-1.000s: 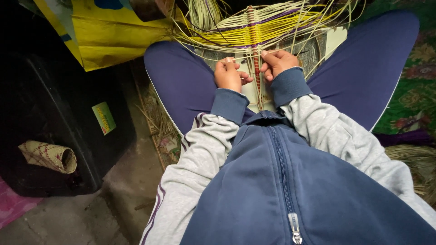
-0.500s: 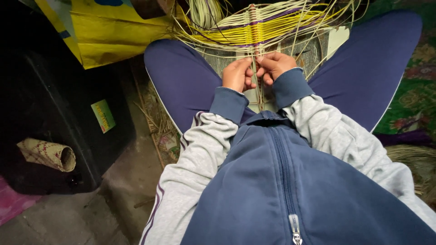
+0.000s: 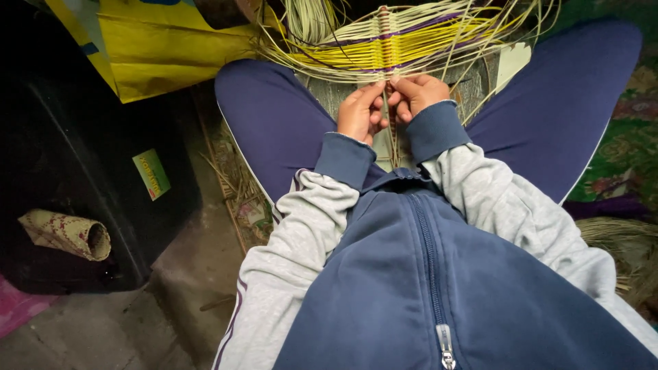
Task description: Weaving thin straw or grass strips into a pattern on a wooden frame to create a mat or seat.
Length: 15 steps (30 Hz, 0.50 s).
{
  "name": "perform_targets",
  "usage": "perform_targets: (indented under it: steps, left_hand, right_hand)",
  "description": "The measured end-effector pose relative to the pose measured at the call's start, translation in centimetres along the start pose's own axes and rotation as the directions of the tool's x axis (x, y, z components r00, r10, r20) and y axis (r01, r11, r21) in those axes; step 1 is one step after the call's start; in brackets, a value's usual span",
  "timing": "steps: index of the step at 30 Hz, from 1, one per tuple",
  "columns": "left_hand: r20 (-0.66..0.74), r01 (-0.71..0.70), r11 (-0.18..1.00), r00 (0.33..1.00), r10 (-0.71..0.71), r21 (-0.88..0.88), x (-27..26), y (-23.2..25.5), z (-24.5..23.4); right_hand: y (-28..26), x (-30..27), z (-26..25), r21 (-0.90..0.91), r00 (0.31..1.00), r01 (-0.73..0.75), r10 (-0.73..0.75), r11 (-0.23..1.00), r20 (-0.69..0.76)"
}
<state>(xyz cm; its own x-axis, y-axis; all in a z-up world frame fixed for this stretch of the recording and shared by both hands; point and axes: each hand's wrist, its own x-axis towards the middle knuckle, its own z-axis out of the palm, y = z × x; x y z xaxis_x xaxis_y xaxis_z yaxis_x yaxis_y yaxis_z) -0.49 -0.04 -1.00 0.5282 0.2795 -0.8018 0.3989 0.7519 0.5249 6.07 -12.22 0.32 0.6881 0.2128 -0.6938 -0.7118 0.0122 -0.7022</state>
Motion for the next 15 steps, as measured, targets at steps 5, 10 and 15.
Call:
perform_targets:
  steps: [5, 10, 15]
  left_hand:
    - [-0.092, -0.076, 0.991, 0.992, 0.087, 0.113, -2.1, 4.5, 1.8]
    - [-0.151, -0.095, 0.994, 0.985, 0.087, -0.050, -0.2, 2.8, 0.7]
    - [-0.166, -0.143, 0.953, 0.981, 0.100, -0.268, -0.1, 2.1, -0.1]
  right_hand:
    - [-2.0, -1.5, 0.3, 0.127, 0.996, -0.071, 0.064, 0.989, 0.063]
    - [-2.5, -1.6, 0.8, 0.051, 0.999, -0.032, 0.031, 0.998, 0.005]
    - [-2.8, -0.8, 0.6, 0.024, 0.992, -0.124, 0.124, 0.992, -0.004]
